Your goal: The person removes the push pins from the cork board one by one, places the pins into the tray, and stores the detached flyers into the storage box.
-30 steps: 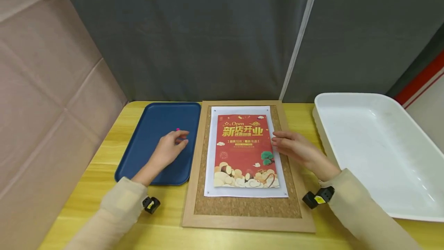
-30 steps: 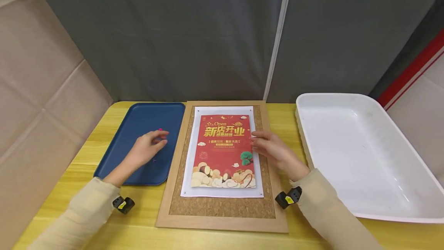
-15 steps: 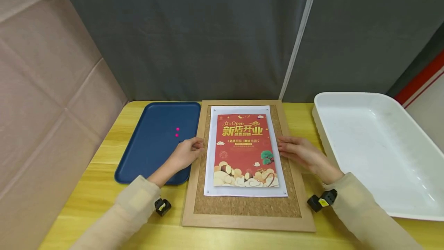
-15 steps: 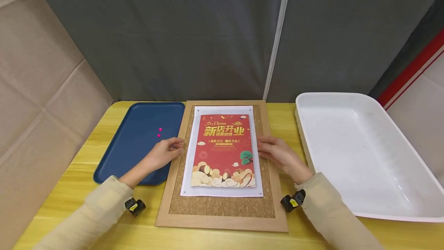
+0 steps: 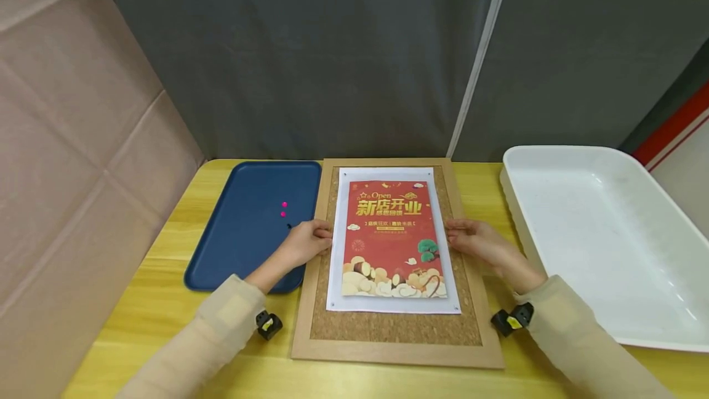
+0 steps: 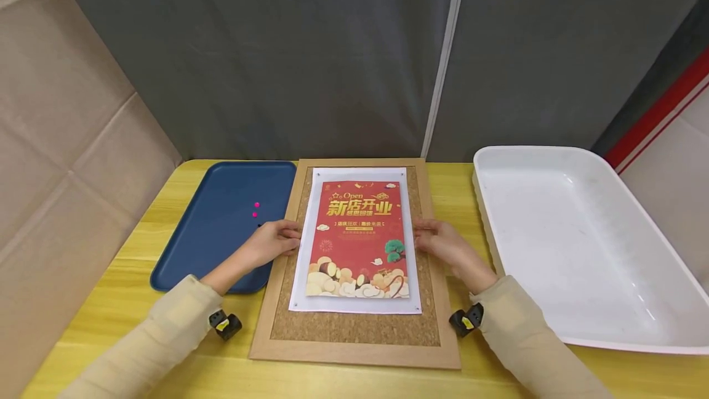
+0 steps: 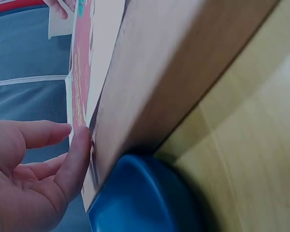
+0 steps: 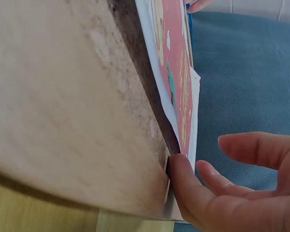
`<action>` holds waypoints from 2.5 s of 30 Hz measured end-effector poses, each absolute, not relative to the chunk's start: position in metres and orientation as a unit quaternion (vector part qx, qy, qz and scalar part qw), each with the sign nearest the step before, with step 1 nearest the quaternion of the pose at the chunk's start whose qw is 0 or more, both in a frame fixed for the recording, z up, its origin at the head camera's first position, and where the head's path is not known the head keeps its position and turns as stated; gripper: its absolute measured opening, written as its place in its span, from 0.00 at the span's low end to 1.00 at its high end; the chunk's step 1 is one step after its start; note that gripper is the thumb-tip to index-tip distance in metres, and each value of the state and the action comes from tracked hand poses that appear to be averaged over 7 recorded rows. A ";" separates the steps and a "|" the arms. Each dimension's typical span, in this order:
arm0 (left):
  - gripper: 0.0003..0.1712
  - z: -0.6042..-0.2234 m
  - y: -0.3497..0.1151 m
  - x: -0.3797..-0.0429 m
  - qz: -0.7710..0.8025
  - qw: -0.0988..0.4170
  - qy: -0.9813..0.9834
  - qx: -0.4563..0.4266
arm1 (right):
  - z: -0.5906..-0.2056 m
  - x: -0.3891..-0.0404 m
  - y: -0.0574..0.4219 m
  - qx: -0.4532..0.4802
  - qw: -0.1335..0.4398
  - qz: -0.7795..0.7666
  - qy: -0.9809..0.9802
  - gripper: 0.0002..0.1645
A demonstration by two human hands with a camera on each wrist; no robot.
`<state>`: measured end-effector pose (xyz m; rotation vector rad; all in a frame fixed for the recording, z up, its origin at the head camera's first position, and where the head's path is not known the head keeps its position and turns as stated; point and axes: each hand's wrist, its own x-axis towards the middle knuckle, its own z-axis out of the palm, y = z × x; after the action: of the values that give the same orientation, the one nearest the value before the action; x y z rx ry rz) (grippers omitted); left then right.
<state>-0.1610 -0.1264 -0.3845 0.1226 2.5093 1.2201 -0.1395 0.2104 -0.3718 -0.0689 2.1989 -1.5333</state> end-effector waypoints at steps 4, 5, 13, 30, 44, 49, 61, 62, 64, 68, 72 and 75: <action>0.26 -0.387 -0.124 -0.162 0.452 0.187 0.872 0.031 | -0.371 -0.140 0.209 -0.025 0.235 -0.550 0.801 0.32; 0.26 -0.388 -0.124 -0.162 0.456 0.189 0.869 0.024 | -0.371 -0.140 0.209 -0.023 0.236 -0.549 0.802 0.33; 0.28 -0.389 -0.121 -0.161 0.499 0.205 0.842 -0.012 | -0.374 -0.138 0.206 -0.022 0.226 -0.571 0.788 0.32; 0.25 -0.388 -0.117 -0.163 0.529 0.180 0.829 -0.031 | -0.385 -0.143 0.202 0.026 0.232 -0.569 0.788 0.42; 0.23 -0.378 -0.114 -0.164 0.572 0.134 0.807 -0.063 | -0.373 -0.143 0.201 0.045 0.111 -0.537 0.835 0.24; 0.23 -0.373 -0.109 -0.165 0.587 0.126 0.797 -0.066 | -0.351 -0.140 0.204 0.033 0.036 -0.528 0.848 0.20; 0.24 -0.386 -0.123 -0.176 0.608 0.148 0.780 -0.024 | -0.341 -0.129 0.199 0.037 0.001 -0.482 0.875 0.24; 0.24 -0.387 -0.123 -0.177 0.608 0.150 0.779 -0.021 | -0.341 -0.129 0.199 0.042 0.000 -0.479 0.877 0.25; 0.24 -0.389 -0.123 -0.179 0.612 0.157 0.775 -0.013 | -0.342 -0.126 0.201 0.054 0.002 -0.476 0.878 0.27; 0.24 -0.385 -0.107 -0.181 0.625 0.167 0.763 -0.005 | -0.338 -0.128 0.220 0.069 0.005 -0.478 0.876 0.30; 0.24 -0.382 -0.091 -0.183 0.633 0.173 0.754 0.006 | -0.338 -0.130 0.240 0.077 0.015 -0.489 0.869 0.27; 0.24 -0.381 -0.082 -0.185 0.635 0.176 0.752 0.015 | -0.337 -0.133 0.253 0.084 0.041 -0.519 0.850 0.18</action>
<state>-0.1853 -0.0821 -0.3815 0.0427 2.1294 1.7998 -0.1328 0.2527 -0.3372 0.2573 2.6028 -1.5892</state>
